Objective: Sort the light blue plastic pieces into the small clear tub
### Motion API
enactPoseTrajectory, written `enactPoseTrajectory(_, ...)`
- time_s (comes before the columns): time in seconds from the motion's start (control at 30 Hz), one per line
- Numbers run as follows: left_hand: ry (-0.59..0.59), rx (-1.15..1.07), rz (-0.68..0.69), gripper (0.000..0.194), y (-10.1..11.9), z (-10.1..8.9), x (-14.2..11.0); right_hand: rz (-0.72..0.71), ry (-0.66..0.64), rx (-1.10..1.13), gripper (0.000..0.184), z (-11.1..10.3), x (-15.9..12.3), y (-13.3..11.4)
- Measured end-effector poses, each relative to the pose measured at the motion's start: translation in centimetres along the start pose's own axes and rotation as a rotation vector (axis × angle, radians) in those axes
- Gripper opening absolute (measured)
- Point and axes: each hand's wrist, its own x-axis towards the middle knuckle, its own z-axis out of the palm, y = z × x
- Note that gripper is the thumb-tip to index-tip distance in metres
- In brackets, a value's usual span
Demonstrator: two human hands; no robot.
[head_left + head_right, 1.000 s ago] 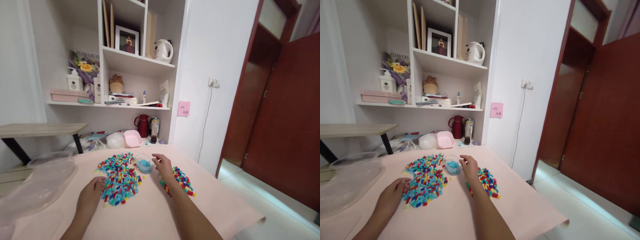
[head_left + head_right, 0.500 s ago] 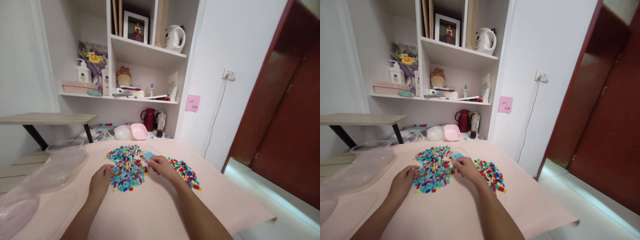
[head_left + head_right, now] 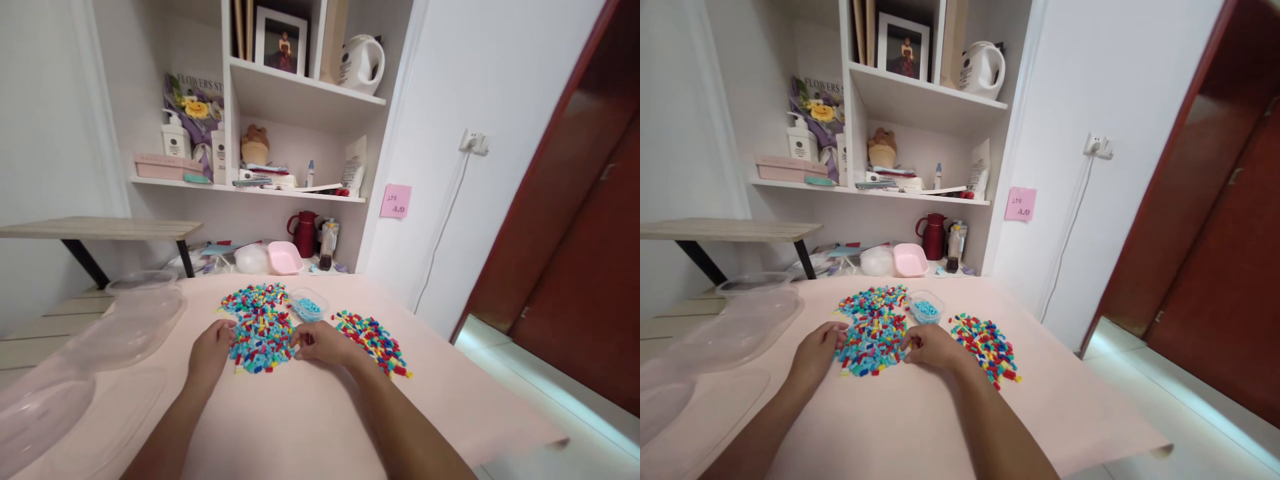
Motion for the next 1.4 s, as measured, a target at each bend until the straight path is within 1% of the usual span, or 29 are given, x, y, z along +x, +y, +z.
enactPoseTrajectory(0.13, 0.0, 0.005, -0.005, 0.029, -0.03, 0.02, 0.01, 0.013, 0.017, -0.088, 0.026, 0.3, 0.24, 0.01)
enactPoseTrajectory(0.2, -0.001, -0.006, -0.005, 0.029, -0.09, 0.05, 0.04, 0.01, 0.029, -0.133, 0.023, 0.49, 0.37, -0.04)
enactPoseTrajectory(0.3, 0.0, -0.017, 0.003, 0.029, -0.15, 0.06, 0.05, -0.017, 0.087, -0.211, 0.018, 0.76, 0.53, -0.16)
enactPoseTrajectory(0.4, -0.003, -0.016, 0.001, 0.029, -0.13, 0.02, 0.04, -0.046, 0.128, -0.25, 0.02, 0.85, 0.55, -0.23)
enactPoseTrajectory(0.5, -0.006, -0.008, -0.008, 0.029, -0.04, -0.03, 0.01, -0.066, 0.11, -0.23, 0.023, 0.64, 0.38, -0.2)
enactPoseTrajectory(0.67, -0.009, -0.009, -0.002, 0.029, 0.0, -0.07, -0.01, -0.058, 0.06, -0.187, 0.023, 0.27, 0.27, 0.13)
enactPoseTrajectory(0.93, -0.011, 0.025, -0.003, 0.031, 0.12, -0.03, -0.11, -0.074, 0.006, -0.156, 0.029, 0.06, 0.21, 0.16)
enactPoseTrajectory(1.13, -0.007, 0.023, 0.003, 0.031, -0.11, 0.06, 0.05, -0.109, 0.05, -0.206, 0.023, 0.31, 0.12, -0.23)
enactPoseTrajectory(1.27, -0.013, 0.024, 0.006, 0.031, -0.39, 0.08, 0.12, -0.096, 0.06, -0.236, 0.026, 0.57, 0.19, -0.27)
enactPoseTrajectory(1.33, -0.013, 0.023, 0.009, 0.03, -0.5, 0.09, 0.14, -0.101, 0.078, -0.277, 0.029, 0.71, 0.24, -0.33)
enactPoseTrajectory(1.4, -0.01, 0.016, 0.012, 0.03, -0.56, 0.12, 0.16, -0.106, 0.105, -0.315, 0.029, 0.87, 0.27, -0.47)
